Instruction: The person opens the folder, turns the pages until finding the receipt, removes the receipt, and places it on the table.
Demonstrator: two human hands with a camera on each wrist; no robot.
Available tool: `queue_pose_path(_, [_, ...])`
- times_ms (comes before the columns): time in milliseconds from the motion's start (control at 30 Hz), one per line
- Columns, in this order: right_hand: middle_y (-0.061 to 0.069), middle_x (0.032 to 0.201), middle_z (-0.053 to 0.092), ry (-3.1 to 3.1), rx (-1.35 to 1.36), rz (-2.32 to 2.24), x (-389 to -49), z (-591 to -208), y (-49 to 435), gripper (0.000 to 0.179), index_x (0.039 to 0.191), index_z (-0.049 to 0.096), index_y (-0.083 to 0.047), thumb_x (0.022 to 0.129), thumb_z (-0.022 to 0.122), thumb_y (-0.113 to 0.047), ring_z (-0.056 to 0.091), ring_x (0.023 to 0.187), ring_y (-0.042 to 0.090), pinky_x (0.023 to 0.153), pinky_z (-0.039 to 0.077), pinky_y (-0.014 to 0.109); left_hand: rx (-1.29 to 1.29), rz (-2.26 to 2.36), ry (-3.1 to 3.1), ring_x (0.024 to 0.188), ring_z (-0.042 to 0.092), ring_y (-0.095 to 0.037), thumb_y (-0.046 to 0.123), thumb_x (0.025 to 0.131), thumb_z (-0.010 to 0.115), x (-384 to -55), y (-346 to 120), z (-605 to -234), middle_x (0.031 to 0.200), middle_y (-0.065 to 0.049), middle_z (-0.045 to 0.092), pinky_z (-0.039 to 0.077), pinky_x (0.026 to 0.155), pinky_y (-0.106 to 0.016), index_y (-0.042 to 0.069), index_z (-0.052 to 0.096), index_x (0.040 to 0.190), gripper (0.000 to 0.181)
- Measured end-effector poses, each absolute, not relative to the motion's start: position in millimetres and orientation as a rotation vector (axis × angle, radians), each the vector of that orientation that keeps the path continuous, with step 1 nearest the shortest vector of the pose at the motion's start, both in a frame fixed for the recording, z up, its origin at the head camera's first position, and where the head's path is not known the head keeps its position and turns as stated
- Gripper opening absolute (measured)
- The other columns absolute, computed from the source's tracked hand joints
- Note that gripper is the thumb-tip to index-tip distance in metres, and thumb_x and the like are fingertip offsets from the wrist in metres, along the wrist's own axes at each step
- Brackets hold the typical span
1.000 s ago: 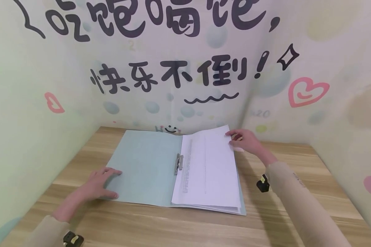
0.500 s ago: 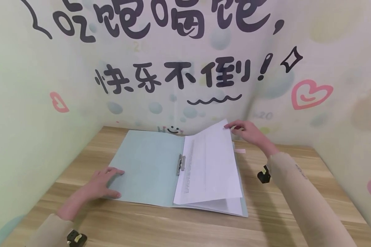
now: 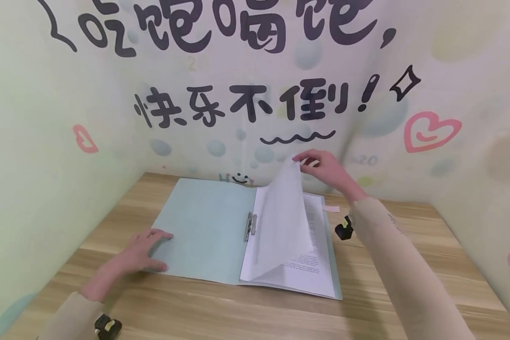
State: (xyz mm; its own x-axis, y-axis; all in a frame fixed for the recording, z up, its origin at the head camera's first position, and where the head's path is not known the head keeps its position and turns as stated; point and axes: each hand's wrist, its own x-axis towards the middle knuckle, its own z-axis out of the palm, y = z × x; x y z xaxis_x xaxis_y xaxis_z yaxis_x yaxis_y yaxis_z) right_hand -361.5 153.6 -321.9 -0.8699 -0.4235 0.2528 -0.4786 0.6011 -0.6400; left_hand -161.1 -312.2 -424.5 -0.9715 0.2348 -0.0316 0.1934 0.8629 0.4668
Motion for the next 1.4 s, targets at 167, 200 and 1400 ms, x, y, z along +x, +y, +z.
queue_pose_path(167, [0.002,0.120,0.068,-2.664,0.864,1.218,-365,-314,123,0.031,0.123,0.068,-0.015,0.092,0.065,-0.015,0.064,0.099,0.018,0.082,0.051,0.030,0.336,0.707,2.955,0.119,0.040,-0.054,0.029,0.067,0.088,-163,-314,-426,0.137,-0.029,0.045,0.038,0.093,-0.069,0.006,0.056,0.133,0.076])
queue_pose_path(200, [0.002,0.121,0.068,-2.653,0.880,1.235,-365,-314,117,0.032,0.123,0.068,-0.014,0.092,0.065,-0.015,0.063,0.099,0.018,0.083,0.051,0.030,0.334,0.705,2.954,0.120,0.040,-0.054,0.029,0.067,0.088,-163,-315,-427,0.137,-0.029,0.045,0.038,0.093,-0.069,0.006,0.056,0.133,0.076])
queue_pose_path(1400, [-0.005,0.153,0.040,-2.584,0.977,1.580,-358,-383,-29,0.084,0.151,0.039,-0.025,0.079,0.083,-0.022,0.053,0.127,0.020,0.100,0.051,0.039,0.448,0.742,2.891,0.126,0.040,-0.054,0.031,0.071,0.084,-165,-325,-428,0.144,-0.028,0.042,0.037,0.095,-0.068,0.007,0.053,0.137,0.076])
